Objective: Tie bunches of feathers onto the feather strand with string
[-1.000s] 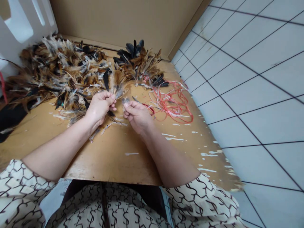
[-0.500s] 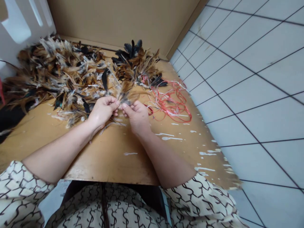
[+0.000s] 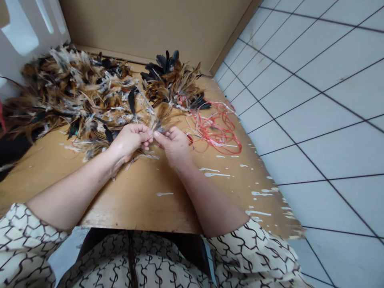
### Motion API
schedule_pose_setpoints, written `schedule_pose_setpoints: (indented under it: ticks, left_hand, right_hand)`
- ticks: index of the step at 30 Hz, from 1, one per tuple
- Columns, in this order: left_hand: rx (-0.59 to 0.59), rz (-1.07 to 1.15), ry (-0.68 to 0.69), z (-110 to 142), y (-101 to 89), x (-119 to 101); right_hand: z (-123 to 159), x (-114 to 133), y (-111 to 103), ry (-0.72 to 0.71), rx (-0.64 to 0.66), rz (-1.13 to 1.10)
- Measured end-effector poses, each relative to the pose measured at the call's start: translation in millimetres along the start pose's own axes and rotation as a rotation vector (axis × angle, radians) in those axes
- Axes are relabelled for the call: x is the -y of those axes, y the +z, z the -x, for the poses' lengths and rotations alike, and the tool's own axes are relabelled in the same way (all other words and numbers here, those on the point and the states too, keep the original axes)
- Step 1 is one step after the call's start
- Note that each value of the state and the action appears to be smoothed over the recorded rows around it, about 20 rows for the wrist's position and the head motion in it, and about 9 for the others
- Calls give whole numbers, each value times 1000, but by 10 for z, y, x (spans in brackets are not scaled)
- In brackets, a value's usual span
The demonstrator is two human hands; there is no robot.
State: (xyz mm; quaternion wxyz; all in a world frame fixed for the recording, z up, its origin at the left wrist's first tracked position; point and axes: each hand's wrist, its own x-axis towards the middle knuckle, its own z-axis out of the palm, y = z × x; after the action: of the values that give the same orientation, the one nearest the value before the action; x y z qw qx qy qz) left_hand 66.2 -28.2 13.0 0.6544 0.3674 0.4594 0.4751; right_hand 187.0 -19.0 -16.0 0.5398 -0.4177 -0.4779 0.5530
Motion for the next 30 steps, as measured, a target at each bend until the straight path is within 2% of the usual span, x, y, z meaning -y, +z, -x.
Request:
schedule_pose_setpoints:
  ticks: [6, 12, 15, 19, 22, 25, 27, 30]
  left_hand:
    - [124, 59, -150, -14, -58, -47]
    - [164, 20, -177, -8, -64, -63]
    - [93, -36, -115, -19, -72, -65]
    - [-65, -81, 48, -76, -134, -89]
    - [-146, -88, 144, -118, -187, -120]
    - [-198, -91, 174, -131, -205, -141]
    - [-203, -96, 172, -126, -199, -146]
    - [-188, -101, 183, -117, -189, -144]
  right_hand:
    - [-33, 87, -102, 115, 217, -84]
    - [-37, 97, -118, 64, 212, 28]
    - [-54, 122, -142, -28, 124, 223]
    - [-97, 137, -202, -178, 12, 581]
    - [-119, 88, -229, -214, 18, 872]
    - [-132, 5, -237, -189, 64, 1092]
    - [-142, -45, -246, -211, 84, 1103]
    - [-156, -85, -265, -238, 50, 965]
